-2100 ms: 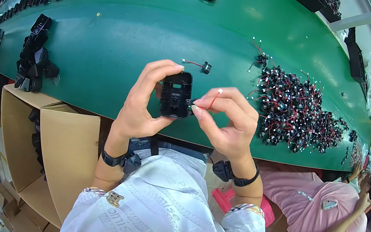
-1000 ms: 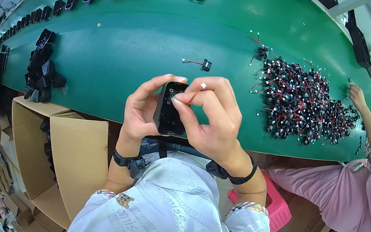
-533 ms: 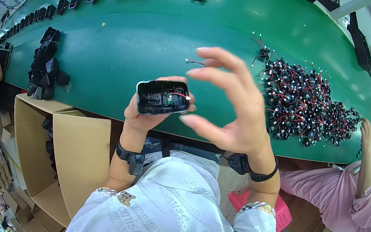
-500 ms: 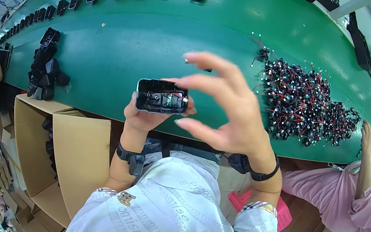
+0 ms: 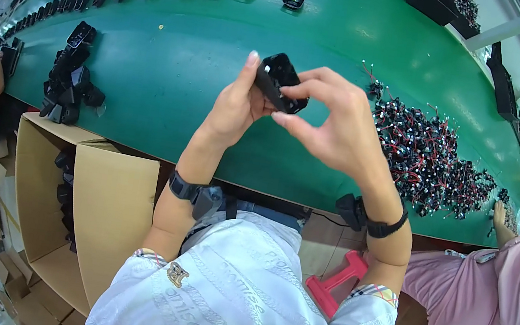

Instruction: The person picks up a black plastic housing and a small circuit board with wires, inserts the board into the housing, and presses it into place. After checking the assembly, they place the completed unit onto the green workbench and repeat the process.

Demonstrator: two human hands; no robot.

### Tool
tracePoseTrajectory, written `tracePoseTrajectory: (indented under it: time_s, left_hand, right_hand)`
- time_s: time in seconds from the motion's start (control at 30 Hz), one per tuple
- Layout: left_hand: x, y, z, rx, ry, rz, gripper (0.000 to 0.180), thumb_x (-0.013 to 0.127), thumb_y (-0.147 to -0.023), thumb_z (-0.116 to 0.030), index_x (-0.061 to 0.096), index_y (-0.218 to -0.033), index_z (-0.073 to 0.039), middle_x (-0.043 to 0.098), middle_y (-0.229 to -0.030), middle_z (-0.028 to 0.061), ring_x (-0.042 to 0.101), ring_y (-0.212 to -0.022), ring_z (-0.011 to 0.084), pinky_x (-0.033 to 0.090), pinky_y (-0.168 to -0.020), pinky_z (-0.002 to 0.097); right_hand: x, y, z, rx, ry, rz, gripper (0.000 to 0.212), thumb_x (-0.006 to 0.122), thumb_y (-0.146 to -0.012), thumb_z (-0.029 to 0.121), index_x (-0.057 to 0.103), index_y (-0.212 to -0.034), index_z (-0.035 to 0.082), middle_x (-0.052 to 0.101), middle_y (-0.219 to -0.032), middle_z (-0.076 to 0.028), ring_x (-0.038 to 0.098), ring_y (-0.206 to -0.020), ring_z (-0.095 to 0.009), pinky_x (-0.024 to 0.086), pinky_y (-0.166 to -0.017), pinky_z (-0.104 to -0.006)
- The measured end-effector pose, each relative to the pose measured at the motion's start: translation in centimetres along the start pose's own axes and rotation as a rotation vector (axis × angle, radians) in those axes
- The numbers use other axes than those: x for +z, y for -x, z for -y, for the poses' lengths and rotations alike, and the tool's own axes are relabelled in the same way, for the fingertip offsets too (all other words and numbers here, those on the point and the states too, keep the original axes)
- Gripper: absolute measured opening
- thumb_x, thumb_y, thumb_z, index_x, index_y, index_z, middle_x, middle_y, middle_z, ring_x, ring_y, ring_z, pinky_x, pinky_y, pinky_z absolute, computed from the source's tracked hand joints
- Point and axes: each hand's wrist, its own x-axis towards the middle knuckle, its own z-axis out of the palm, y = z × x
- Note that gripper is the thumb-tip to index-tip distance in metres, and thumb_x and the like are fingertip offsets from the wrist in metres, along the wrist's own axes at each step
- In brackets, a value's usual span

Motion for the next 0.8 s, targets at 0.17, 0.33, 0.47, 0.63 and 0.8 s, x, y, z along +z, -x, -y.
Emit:
tracePoseTrajectory:
  time_s: [0.17,0.33,0.47,0.63,0.8]
  left_hand:
    - [0.2,-1.4,-1.5,-0.045,-0.301,0.034,0.078,0.025,-0.106,-0.065,0.068,-0.111,-0.001,0.072,-0.082,0.0103,0.069,-0.079,0.0177,0.051,-0.074,0.0285]
    - [-0.7,1.1,-2.3,0.409,-0.43,-0.245,0.04,0.048,-0.108,-0.034,0.067,-0.111,0.001,0.071,-0.091,0.0079,0.065,-0.083,0.013,0.05,-0.075,0.0267]
    - [0.9,7.8,-5.9,0.933,-0.43,-0.284,0.025,0.052,-0.104,-0.015,0.066,-0.109,0.004,0.069,-0.096,0.011,0.065,-0.085,0.0198,0.051,-0.079,0.0312]
    - [2.4,17.5,-11.4,1.568,-0.555,0.133,0.036,0.062,-0.096,-0.019,0.061,-0.131,-0.012,0.054,-0.135,0.0021,0.045,-0.125,0.0185,0.043,-0.095,0.0464]
    - [4.4,17.3,-10.5,1.69,-0.149,-0.004,0.041,0.056,-0.099,-0.016,0.061,-0.139,-0.017,0.053,-0.152,-0.0017,0.038,-0.148,0.0134,0.038,-0.108,0.043]
  right_hand:
    - [-1.4,-1.0,-3.7,0.335,-0.439,0.078,0.024,0.08,-0.084,0.012,0.074,-0.101,-0.004,0.071,-0.105,-0.008,0.063,-0.094,-0.016,0.048,-0.091,-0.0287]
    - [-1.4,-1.9,-8.4,0.527,-1.0,0.064,0.023,0.072,-0.093,0.015,0.07,-0.106,-0.003,0.071,-0.107,-0.009,0.064,-0.096,-0.016,0.05,-0.092,-0.0295]
    - [-1.2,-0.7,-9.8,0.59,-1.262,0.013,0.029,0.068,-0.097,0.02,0.066,-0.115,-0.003,0.071,-0.11,-0.014,0.065,-0.096,-0.018,0.051,-0.092,-0.0309]
    - [0.0,-2.4,-8.1,0.619,-1.309,0.022,0.031,0.066,-0.098,0.021,0.065,-0.118,-0.003,0.07,-0.114,-0.02,0.065,-0.095,-0.02,0.052,-0.09,-0.0313]
    - [0.6,-3.2,-8.2,0.695,-1.264,-0.054,0.034,0.067,-0.098,0.024,0.063,-0.119,-0.003,0.071,-0.112,-0.019,0.065,-0.091,-0.019,0.053,-0.085,-0.0298]
